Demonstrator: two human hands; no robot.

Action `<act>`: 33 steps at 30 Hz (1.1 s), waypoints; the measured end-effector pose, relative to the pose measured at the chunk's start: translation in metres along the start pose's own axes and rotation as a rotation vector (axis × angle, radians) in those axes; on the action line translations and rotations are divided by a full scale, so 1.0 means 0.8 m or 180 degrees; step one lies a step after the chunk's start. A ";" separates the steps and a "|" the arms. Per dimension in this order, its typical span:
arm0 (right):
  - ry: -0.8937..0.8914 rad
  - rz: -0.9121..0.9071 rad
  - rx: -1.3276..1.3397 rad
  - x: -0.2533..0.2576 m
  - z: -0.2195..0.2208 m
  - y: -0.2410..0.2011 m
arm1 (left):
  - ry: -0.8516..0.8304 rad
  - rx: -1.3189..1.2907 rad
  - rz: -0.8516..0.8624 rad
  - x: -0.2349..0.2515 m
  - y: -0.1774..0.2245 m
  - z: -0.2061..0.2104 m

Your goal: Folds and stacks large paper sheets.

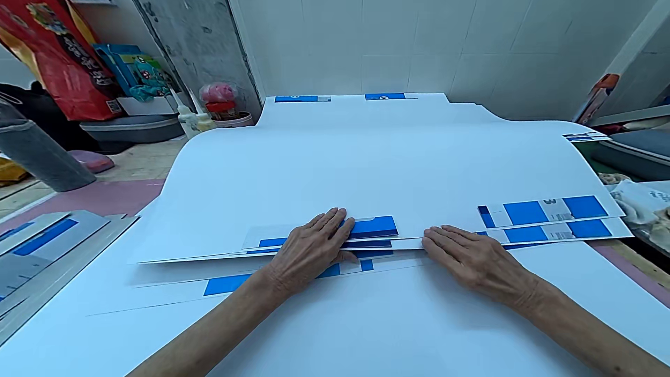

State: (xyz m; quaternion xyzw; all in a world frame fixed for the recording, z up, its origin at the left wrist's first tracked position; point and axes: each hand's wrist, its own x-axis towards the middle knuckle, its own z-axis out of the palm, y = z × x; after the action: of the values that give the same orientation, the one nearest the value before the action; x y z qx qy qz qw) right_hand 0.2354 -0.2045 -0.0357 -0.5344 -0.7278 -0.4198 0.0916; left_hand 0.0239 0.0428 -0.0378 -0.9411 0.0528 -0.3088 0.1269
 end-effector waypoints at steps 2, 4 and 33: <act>0.0047 -0.0159 -0.0122 0.004 0.001 0.001 | -0.0008 0.0012 -0.0007 0.000 0.000 0.000; 0.0042 -0.0286 -0.0184 0.008 -0.003 -0.001 | 0.0011 0.0055 0.0007 -0.001 0.001 0.001; 0.0113 -0.0046 0.0177 0.001 -0.040 -0.014 | 0.0357 -0.0026 0.0914 0.008 0.020 -0.021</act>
State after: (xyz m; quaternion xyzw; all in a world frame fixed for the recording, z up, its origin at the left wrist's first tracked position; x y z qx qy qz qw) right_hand 0.2157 -0.2270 -0.0207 -0.5188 -0.7414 -0.4095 0.1163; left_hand 0.0191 0.0232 -0.0253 -0.9057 0.1951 -0.3394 0.1627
